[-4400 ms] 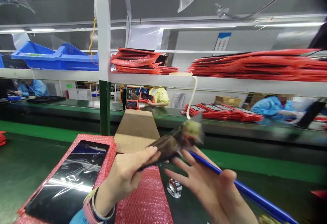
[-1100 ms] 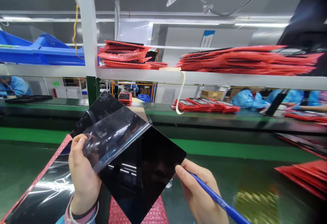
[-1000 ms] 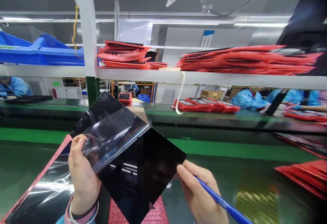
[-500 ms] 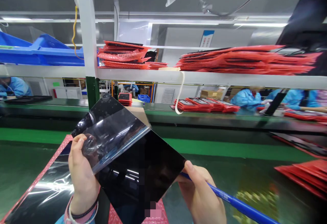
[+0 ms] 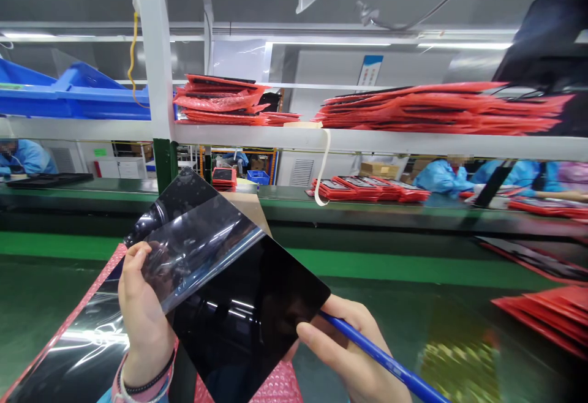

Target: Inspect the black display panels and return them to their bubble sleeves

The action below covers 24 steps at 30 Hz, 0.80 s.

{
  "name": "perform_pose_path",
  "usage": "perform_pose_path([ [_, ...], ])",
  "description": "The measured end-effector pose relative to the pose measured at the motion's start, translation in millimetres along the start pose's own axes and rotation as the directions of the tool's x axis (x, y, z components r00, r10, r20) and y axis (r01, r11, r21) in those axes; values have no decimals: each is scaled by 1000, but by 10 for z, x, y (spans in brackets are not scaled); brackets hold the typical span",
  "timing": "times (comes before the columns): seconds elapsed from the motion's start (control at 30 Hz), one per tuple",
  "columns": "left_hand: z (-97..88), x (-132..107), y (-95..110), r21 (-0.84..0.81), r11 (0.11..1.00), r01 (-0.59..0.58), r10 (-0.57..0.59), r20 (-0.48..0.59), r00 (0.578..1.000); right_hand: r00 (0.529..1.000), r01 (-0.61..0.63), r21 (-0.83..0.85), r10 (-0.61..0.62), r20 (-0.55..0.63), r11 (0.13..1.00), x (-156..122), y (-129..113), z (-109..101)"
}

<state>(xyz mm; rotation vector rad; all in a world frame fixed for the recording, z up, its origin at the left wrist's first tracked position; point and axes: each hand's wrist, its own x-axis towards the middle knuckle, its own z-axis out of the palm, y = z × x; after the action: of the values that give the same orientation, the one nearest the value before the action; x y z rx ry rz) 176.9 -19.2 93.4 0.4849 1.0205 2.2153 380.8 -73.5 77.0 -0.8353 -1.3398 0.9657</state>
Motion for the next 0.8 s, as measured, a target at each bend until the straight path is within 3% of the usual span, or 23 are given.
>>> perform_pose_path([
  [0.17, -10, 19, -16, -3, 1000, 6, -6, 33, 999, 985, 60, 144, -35, -171, 988, -36, -8, 18],
  [0.4, -12, 25, 1, -19, 1000, -15, 16, 76, 997, 901, 23, 25, -9, -435, 999, -48, 291, -201],
  [0.63, -17, -6, 37, -15, 1000, 18, -17, 103, 995, 919, -22, -125, -29, -392, 992, -71, 265, -237],
  [0.8, -5, -58, 59, 10, 1000, 4, -6, 211, 978, 937, -26, -153, -29, -348, 988, -21, 257, -203],
])
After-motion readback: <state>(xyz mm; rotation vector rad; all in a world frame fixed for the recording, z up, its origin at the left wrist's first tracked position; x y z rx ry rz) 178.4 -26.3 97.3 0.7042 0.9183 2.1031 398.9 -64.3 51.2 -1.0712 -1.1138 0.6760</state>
